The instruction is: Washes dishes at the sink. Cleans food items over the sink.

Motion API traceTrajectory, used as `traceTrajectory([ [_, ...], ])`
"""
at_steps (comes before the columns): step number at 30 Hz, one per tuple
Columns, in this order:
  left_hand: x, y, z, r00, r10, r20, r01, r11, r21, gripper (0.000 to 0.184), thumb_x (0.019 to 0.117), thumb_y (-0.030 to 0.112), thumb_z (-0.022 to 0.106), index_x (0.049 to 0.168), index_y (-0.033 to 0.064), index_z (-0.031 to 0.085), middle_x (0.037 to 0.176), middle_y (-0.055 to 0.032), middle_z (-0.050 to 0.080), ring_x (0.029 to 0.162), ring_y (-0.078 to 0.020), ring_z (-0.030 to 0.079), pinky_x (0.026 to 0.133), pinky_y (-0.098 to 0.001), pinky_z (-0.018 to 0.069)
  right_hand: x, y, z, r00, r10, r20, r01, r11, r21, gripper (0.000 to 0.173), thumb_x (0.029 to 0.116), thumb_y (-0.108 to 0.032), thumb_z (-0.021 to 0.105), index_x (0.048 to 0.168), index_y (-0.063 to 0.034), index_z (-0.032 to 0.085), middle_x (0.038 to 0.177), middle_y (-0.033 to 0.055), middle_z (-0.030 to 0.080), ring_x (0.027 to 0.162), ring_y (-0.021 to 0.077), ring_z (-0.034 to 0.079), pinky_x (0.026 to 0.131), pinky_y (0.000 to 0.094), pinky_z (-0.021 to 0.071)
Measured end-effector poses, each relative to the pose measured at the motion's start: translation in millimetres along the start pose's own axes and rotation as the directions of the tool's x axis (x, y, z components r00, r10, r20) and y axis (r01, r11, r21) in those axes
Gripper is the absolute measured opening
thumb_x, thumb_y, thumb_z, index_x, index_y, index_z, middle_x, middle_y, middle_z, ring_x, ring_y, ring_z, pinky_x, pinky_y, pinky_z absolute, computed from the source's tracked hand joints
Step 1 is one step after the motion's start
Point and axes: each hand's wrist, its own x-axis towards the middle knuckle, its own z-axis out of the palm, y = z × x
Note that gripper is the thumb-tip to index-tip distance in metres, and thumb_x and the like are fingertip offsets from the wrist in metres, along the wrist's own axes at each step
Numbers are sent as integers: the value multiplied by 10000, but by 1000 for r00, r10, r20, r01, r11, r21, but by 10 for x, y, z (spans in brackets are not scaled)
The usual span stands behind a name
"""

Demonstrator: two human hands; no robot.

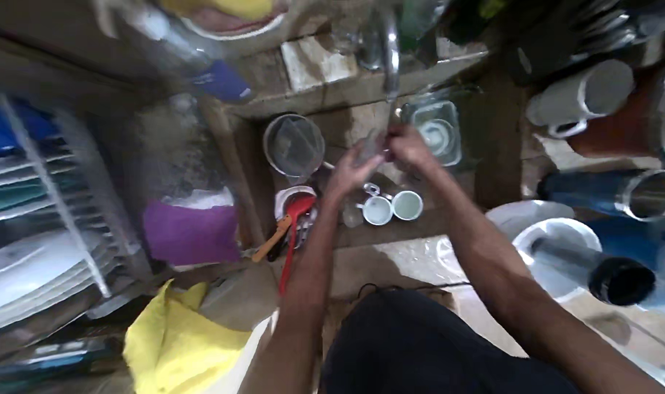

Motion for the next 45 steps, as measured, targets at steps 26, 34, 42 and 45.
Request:
traceTrajectory([
  [26, -43, -51, 396, 967, -203, -153, 160, 953, -258, 455, 1065, 363, 519, 1450, 124, 554, 1378, -122, 625, 1220, -258, 622, 991, -497, 539, -197, 619, 521, 908, -235, -348, 322, 921, 218, 876, 700, -199, 914, 1453, -55, 492, 1303, 147, 657, 1118, 231, 682, 939, 443, 608],
  [34, -105, 135, 202, 914, -391, -108, 386, 920, -70, 735, 970, 755, 390, 1383, 180, 589, 1203, -70, 651, 957, -205, 640, 790, -454, 540, -500, 442, 416, 953, 124, 277, -301, 510, 806, 539, 1036, -512, 506, 1303, -46, 556, 1018, 109, 635, 828, 187, 623, 723, 370, 557],
  [42, -179, 111, 284, 910, -415, 24, 413, 909, 49, 693, 996, 732, 372, 1339, 178, 605, 994, -45, 688, 712, -149, 619, 637, -340, 532, -1001, 592, 252, 994, 114, 3, -83, 702, 708, 675, 994, -419, 645, 1564, -160, 394, 1267, 215, 655, 1024, 320, 687, 851, 512, 589],
  [45, -294, 159, 409, 938, -327, 118, 322, 945, 58, 554, 1071, 580, 363, 1369, 166, 582, 1044, -60, 695, 760, -177, 659, 692, -389, 568, -1420, 658, 45, 948, -94, -303, 222, 881, 419, 876, 877, -264, 798, 1588, -135, 303, 1033, 158, 728, 835, 262, 727, 749, 472, 623],
])
